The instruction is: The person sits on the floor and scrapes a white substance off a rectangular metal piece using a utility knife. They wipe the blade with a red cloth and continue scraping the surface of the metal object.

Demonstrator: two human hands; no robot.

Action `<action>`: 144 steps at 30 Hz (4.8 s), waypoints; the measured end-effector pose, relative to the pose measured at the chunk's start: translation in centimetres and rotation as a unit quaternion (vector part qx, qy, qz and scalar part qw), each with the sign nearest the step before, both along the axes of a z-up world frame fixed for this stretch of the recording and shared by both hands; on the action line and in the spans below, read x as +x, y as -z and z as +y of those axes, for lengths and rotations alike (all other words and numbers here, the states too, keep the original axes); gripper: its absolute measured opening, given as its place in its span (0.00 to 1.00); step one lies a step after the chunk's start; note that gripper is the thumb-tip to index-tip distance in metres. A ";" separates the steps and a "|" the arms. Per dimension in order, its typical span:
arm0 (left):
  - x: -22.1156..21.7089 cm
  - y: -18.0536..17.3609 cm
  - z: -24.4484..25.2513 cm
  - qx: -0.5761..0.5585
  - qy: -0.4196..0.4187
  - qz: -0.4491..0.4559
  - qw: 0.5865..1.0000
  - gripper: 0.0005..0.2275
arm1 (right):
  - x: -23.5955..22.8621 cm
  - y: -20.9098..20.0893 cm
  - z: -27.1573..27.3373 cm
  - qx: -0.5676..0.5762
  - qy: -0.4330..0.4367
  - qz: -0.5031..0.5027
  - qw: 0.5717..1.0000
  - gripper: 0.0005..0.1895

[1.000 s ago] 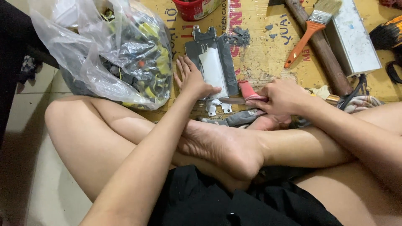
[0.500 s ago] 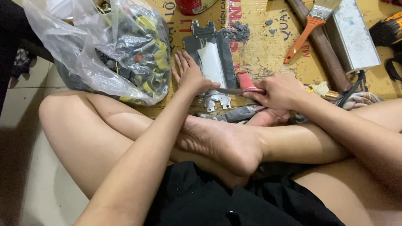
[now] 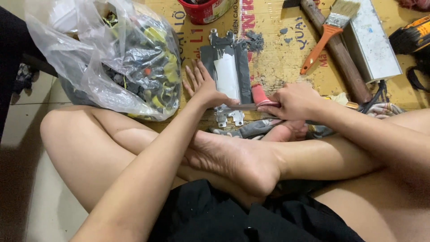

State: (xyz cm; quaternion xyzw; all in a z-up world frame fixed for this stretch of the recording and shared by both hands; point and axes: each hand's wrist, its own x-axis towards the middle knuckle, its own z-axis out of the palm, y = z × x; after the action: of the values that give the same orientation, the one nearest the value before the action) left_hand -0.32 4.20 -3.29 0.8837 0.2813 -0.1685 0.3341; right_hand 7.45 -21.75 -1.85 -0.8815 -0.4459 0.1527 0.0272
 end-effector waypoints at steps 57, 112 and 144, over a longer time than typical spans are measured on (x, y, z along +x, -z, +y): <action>0.4 1.2 -1.3 0.040 -0.054 -0.019 0.998 0.79 | -0.5 0.4 -1.4 0.011 -0.034 -0.010 0.999 0.29; 1.3 4.5 0.4 -0.034 -0.249 -0.111 0.962 0.30 | 0.3 -2.7 -3.6 0.218 0.175 0.176 0.944 0.05; 1.4 5.8 2.5 -0.135 -0.264 -0.253 0.921 0.16 | -2.4 -1.8 -1.8 0.034 0.110 0.092 0.989 0.27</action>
State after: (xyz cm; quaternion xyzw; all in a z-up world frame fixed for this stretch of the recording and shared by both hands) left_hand 1.06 6.67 -9.14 0.7370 0.3853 0.1181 0.5426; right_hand 5.07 -23.55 -0.06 -0.9061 -0.3463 0.2139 0.1150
